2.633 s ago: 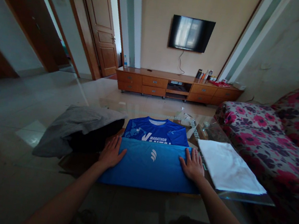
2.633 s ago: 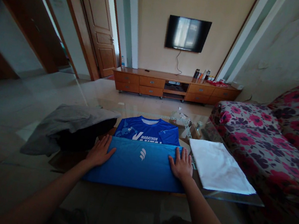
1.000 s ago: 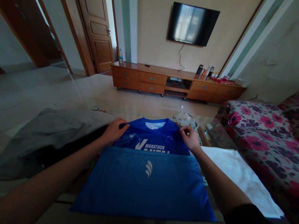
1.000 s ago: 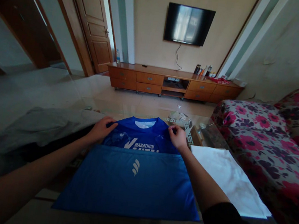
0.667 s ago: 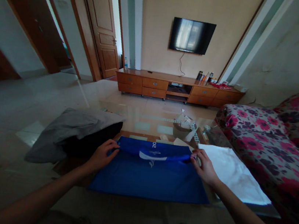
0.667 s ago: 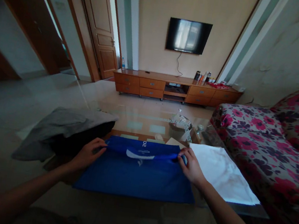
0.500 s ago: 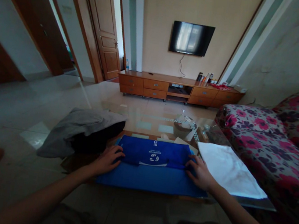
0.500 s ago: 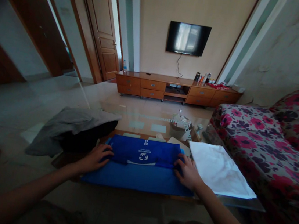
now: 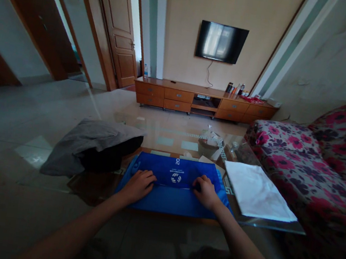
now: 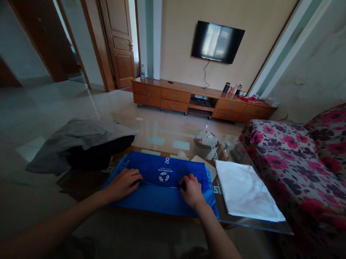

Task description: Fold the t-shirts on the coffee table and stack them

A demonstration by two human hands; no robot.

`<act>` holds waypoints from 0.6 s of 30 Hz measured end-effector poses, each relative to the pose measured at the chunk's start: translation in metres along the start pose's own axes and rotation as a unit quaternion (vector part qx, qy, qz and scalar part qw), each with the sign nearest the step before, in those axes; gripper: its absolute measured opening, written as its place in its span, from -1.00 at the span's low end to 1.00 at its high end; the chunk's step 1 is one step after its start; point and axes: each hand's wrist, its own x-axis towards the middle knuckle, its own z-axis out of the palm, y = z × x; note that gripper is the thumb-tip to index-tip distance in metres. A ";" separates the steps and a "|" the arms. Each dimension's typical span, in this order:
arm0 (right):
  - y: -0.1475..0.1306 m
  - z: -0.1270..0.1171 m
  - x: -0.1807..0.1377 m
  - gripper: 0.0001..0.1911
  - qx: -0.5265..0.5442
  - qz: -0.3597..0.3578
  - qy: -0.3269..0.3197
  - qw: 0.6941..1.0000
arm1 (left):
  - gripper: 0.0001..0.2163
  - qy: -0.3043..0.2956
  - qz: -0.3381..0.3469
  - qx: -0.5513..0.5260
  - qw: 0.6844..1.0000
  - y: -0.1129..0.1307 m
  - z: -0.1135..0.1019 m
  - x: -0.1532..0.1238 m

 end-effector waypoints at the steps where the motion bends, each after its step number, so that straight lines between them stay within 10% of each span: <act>1: 0.001 -0.004 -0.001 -0.75 0.026 -0.024 0.003 0.999 | -0.80 0.006 0.005 0.000 1.000 0.001 -0.004 0.000; 8: 0.003 -0.020 -0.013 -0.64 0.085 -0.141 -0.079 0.983 | -0.80 -0.058 0.069 0.037 0.995 0.004 -0.017 -0.011; 18: 0.004 -0.010 -0.021 -0.56 0.067 -0.121 -0.161 0.977 | -0.75 -0.136 0.084 0.048 0.986 0.007 -0.017 -0.015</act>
